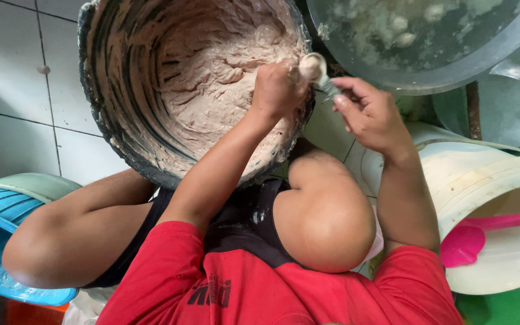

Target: The person scoops a thick pinkish paste from a large bucket using a spoon and forms small round balls, dropping them into a nearby container. The process is repeated continuously throughout the clip.

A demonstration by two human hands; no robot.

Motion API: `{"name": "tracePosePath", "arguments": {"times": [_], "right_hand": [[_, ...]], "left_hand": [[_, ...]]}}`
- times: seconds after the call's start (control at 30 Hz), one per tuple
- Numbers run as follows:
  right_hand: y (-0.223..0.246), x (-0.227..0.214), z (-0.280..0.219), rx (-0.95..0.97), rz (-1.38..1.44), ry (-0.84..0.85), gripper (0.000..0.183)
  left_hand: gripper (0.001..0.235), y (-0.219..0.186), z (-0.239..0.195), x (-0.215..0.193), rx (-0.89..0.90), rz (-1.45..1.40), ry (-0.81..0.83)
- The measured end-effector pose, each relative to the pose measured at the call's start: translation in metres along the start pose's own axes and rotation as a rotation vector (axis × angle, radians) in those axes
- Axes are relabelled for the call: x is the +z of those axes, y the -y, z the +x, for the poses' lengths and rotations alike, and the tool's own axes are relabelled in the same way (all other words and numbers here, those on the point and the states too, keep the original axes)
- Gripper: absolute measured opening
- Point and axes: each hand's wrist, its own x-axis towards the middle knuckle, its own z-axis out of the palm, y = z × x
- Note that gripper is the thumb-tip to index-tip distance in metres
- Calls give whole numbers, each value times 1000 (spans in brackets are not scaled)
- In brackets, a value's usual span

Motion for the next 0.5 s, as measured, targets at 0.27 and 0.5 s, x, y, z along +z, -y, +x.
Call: {"name": "tracePosePath", "arguments": {"times": [0.27, 0.5], "right_hand": [[0, -21, -4, -351, -527, -323, 33], [4, 11, -1, -192, -289, -14, 37]], "left_hand": [[14, 1, 2, 2, -113, -90, 141], [16, -2, -2, 4, -26, -14, -13]]}}
